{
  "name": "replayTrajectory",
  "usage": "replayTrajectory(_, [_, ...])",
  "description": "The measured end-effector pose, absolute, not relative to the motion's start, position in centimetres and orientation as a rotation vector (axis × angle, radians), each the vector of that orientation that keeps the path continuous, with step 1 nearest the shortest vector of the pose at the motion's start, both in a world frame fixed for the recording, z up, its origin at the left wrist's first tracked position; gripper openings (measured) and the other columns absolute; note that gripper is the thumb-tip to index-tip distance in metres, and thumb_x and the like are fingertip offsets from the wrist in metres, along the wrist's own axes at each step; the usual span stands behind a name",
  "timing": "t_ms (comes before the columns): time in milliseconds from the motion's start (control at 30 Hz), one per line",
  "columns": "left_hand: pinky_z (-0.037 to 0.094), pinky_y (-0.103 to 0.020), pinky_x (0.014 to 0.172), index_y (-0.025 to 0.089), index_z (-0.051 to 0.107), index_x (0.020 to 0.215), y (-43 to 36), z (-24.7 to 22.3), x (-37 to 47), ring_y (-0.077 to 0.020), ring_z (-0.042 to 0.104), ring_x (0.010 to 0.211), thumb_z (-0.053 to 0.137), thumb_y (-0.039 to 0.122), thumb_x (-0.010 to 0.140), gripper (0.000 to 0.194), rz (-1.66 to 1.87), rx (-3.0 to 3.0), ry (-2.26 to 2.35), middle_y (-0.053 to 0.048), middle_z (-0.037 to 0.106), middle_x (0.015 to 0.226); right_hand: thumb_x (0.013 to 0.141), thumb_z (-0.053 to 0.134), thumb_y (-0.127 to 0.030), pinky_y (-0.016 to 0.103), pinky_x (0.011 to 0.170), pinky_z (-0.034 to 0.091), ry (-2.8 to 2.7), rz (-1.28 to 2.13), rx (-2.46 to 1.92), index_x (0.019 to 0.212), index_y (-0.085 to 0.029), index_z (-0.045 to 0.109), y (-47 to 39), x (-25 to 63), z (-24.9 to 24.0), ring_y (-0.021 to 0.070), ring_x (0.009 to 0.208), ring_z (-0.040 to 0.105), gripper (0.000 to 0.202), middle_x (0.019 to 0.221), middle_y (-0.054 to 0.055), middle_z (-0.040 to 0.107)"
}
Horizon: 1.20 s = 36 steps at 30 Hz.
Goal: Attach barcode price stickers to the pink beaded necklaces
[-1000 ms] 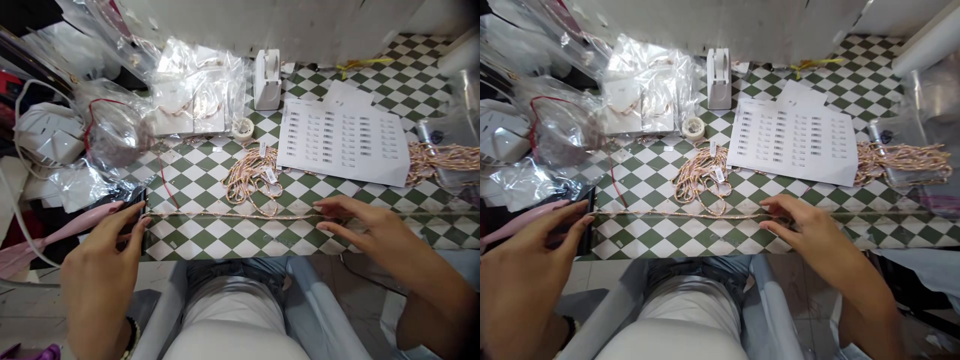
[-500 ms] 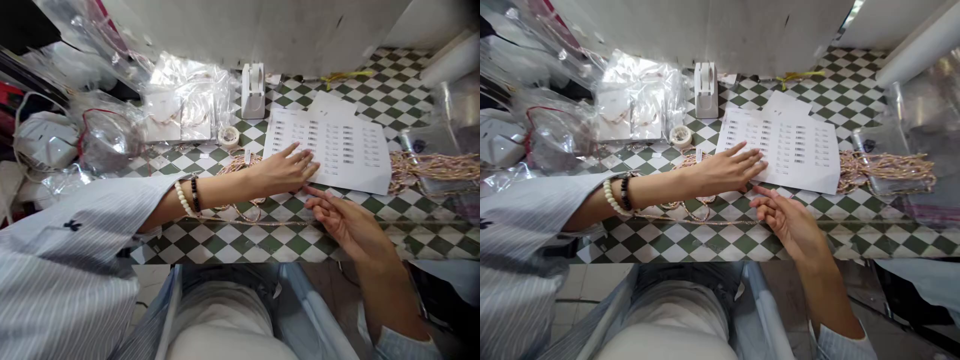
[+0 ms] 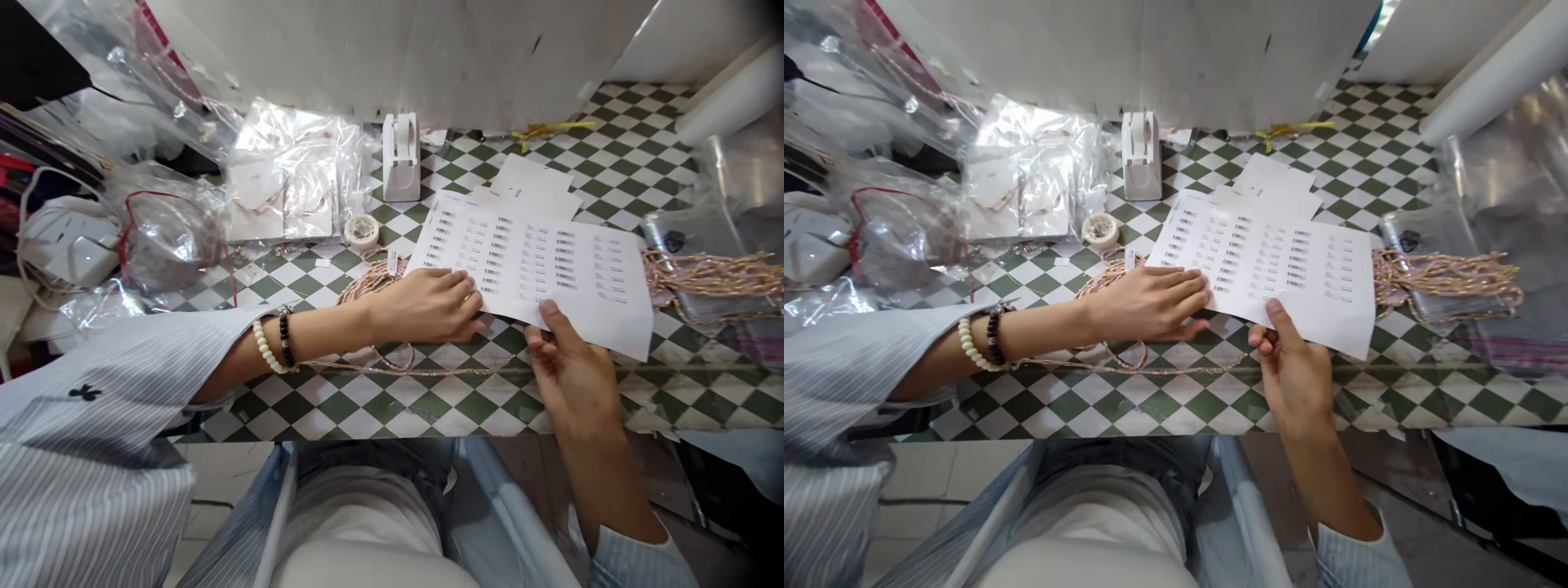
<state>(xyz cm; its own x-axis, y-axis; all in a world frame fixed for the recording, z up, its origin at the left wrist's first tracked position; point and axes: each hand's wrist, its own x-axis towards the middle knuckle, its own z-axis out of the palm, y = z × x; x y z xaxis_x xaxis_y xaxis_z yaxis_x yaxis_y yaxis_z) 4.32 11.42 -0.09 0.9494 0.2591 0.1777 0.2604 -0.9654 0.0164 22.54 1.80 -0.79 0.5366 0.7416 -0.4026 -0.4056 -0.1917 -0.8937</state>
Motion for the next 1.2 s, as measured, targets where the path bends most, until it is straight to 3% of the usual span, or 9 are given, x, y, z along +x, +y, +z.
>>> replayTrajectory(67, [0.062, -0.038, 0.083, 0.007, 0.066, 0.118, 10.9, 0.2, 5.1, -0.0262, 0.073, 0.107, 0.032, 0.035, 0.110, 0.045, -0.414, -3.137, -0.553, -0.017, 0.073, 0.123, 0.057, 0.097, -0.030, 0.004, 0.049, 0.053, -0.310, 1.035, -1.375, 0.085, -0.014, 0.071, 1.7, 22.0, -0.9, 0.0041, 0.054, 0.062, 0.041, 0.069, -0.003, 0.067])
replayTrajectory(233, [0.058, -0.030, 0.088, 0.014, 0.066, 0.124, 11.3, 1.0, 7.4, -0.0203, 0.067, 0.116, 0.050, 0.019, 0.105, 0.026, -0.798, -3.343, -0.840, -0.011, 0.071, 0.126, 0.059, 0.096, -0.024, 0.015, 0.074, 0.065, -0.396, 0.989, -1.281, 0.088, -0.015, 0.077, 1.5, 20.9, -0.7, 0.0120, 0.073, 0.075, 0.036, 0.088, 0.000, 0.077])
replayTrajectory(400, [0.054, -0.030, 0.091, 0.018, 0.073, 0.109, 12.2, 1.0, 8.2, -0.0201, 0.068, 0.111, 0.054, 0.018, 0.103, 0.020, -0.994, -3.458, -0.616, -0.009, 0.073, 0.119, 0.065, 0.093, -0.023, 0.018, 0.066, 0.066, -0.503, 0.904, -1.295, 0.080, -0.016, 0.079, 1.4, 21.0, -0.8, 0.0115, 0.062, 0.072, 0.021, 0.081, 0.000, 0.078])
replayTrajectory(533, [0.053, -0.030, 0.078, 0.017, 0.073, 0.099, 11.9, 0.4, 8.6, -0.0207, 0.072, 0.097, 0.056, 0.022, 0.102, 0.019, -0.974, -3.531, -0.713, -0.010, 0.076, 0.107, 0.067, 0.092, -0.021, 0.019, 0.062, 0.065, -0.590, 0.818, -1.335, 0.079, -0.018, 0.079, 1.4, 21.4, -1.4, 0.0120, 0.058, 0.070, 0.018, 0.074, -0.001, 0.076])
replayTrajectory(667, [0.049, -0.031, 0.069, 0.015, 0.072, 0.093, 11.5, 0.7, 9.0, -0.0196, 0.071, 0.084, 0.055, 0.020, 0.102, 0.020, -0.857, -3.524, -0.830, -0.008, 0.076, 0.094, 0.066, 0.092, -0.020, 0.024, 0.058, 0.066, -0.651, 0.731, -1.357, 0.086, -0.018, 0.080, 1.4, 21.6, -2.1, 0.0140, 0.056, 0.070, 0.023, 0.080, 0.000, 0.078])
replayTrajectory(833, [0.044, -0.032, 0.062, 0.010, 0.070, 0.098, 10.7, 2.6, 9.3, -0.0214, 0.071, 0.085, 0.059, 0.008, 0.095, 0.012, -0.421, -3.440, -0.828, -0.011, 0.074, 0.098, 0.063, 0.092, -0.016, 0.028, 0.076, 0.068, -0.686, 0.611, -1.358, 0.086, -0.017, 0.077, 1.8, 21.6, -2.6, 0.0188, 0.081, 0.076, 0.027, 0.090, 0.001, 0.079])
replayTrajectory(967, [0.046, -0.034, 0.062, 0.006, 0.068, 0.109, 10.3, 3.3, 9.5, -0.0264, 0.072, 0.093, 0.059, 0.013, 0.097, 0.016, -0.234, -3.360, -0.764, -0.015, 0.073, 0.102, 0.060, 0.092, -0.016, 0.034, 0.089, 0.066, -0.706, 0.566, -1.353, 0.092, -0.018, 0.076, 2.1, 21.6, -2.6, 0.0206, 0.092, 0.075, 0.036, 0.090, 0.001, 0.079])
replayTrajectory(1200, [0.046, -0.031, 0.064, 0.015, 0.071, 0.082, 11.8, 2.1, 9.4, -0.0199, 0.070, 0.077, 0.061, 0.012, 0.091, 0.014, -0.629, -3.544, -0.898, -0.007, 0.075, 0.085, 0.073, 0.087, -0.026, 0.030, 0.070, 0.068, -0.695, 0.692, -1.427, 0.090, -0.019, 0.078, 1.4, 21.2, -1.8, 0.0160, 0.069, 0.072, 0.021, 0.089, 0.001, 0.078])
